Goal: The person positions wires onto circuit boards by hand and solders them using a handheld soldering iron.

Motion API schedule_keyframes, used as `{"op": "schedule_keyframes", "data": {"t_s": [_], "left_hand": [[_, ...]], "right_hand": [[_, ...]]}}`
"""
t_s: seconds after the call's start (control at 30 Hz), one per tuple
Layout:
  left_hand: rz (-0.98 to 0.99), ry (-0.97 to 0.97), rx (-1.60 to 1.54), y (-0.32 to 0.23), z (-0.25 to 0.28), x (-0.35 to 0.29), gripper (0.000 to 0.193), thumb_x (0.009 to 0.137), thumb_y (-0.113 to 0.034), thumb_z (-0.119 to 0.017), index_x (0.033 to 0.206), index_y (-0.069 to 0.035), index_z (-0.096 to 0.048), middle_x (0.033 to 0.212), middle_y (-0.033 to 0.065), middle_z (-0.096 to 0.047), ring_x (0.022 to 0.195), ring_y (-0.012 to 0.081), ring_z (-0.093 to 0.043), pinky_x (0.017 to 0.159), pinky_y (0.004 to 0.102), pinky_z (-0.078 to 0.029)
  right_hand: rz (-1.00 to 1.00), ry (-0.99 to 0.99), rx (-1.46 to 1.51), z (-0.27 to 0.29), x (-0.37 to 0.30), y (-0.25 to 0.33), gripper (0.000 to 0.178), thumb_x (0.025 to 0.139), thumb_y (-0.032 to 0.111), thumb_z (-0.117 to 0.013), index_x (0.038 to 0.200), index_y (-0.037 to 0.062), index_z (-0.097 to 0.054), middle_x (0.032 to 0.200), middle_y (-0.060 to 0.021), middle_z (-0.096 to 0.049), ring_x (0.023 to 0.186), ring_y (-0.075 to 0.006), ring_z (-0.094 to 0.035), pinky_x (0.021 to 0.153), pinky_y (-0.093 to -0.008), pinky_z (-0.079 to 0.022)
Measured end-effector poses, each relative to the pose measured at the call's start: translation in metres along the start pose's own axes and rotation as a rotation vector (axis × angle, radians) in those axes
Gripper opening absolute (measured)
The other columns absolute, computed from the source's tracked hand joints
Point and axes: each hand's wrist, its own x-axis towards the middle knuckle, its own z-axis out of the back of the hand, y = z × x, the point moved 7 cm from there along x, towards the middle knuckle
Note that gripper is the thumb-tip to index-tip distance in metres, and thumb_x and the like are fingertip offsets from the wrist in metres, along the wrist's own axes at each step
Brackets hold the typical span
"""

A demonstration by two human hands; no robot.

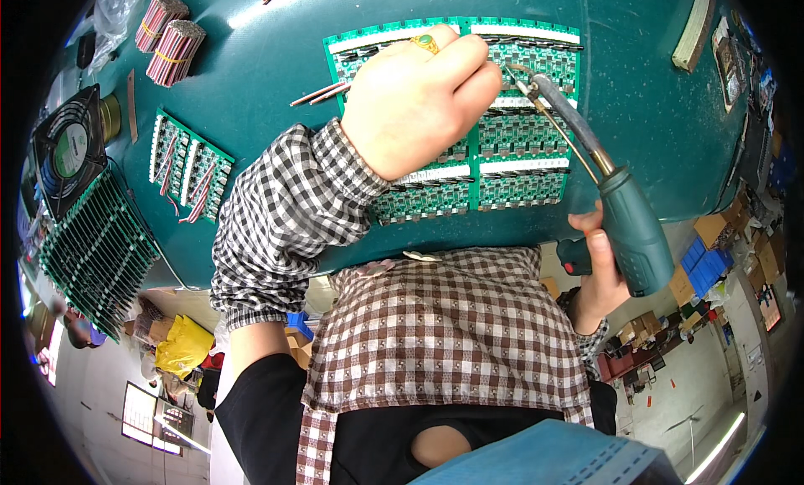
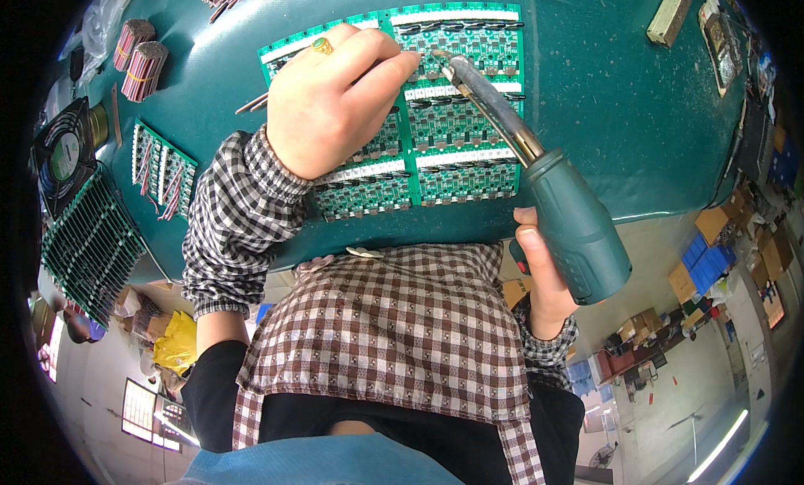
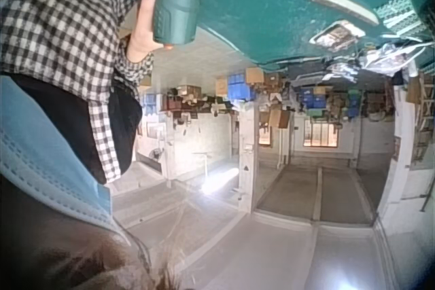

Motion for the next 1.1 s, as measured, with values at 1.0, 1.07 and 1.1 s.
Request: {"op": "schedule_keyframes", "data": {"t_s": [1.0, 1.07, 1.1], "left_hand": [[-0.084, -0.043, -0.041, -0.001, 0.008, 0.007, 0.026, 0.067, -0.005, -0.066, 0.093, -0.007, -0.066, 0.084, 0.0045, -0.056, 0.075, 0.0214, -0.059, 0.061, 0.0322, -0.051], [-0.072, -0.069, -0.029, 0.001, 0.009, 0.003, 0.025, 0.067, -0.006, -0.066, 0.091, -0.008, -0.064, 0.083, 0.0041, -0.055, 0.075, 0.0214, -0.059, 0.061, 0.032, -0.051], [-0.078, -0.081, -0.035, 0.003, 0.005, 0.004, 0.024, 0.067, -0.007, -0.065, 0.091, -0.008, -0.064, 0.083, 0.0036, -0.055, 0.075, 0.021, -0.059, 0.061, 0.0317, -0.051]], "right_hand": [[0.172, -0.699, 0.132, 0.137, 0.077, -0.007, 0.032, 0.09, 0.013, -0.068, 0.111, -0.0097, -0.061, 0.096, -0.0191, -0.068, 0.083, -0.0291, -0.071, 0.064, -0.0366, -0.062], [0.081, -0.568, 0.217, 0.104, 0.059, -0.012, 0.034, 0.094, 0.014, -0.062, 0.118, -0.0098, -0.057, 0.1, -0.0189, -0.067, 0.088, -0.0312, -0.07, 0.065, -0.0373, -0.062], [0.048, -0.488, 0.241, 0.091, 0.047, -0.012, 0.036, 0.095, 0.015, -0.059, 0.12, -0.0097, -0.055, 0.101, -0.0187, -0.067, 0.088, -0.0318, -0.07, 0.066, -0.0377, -0.062]]}}
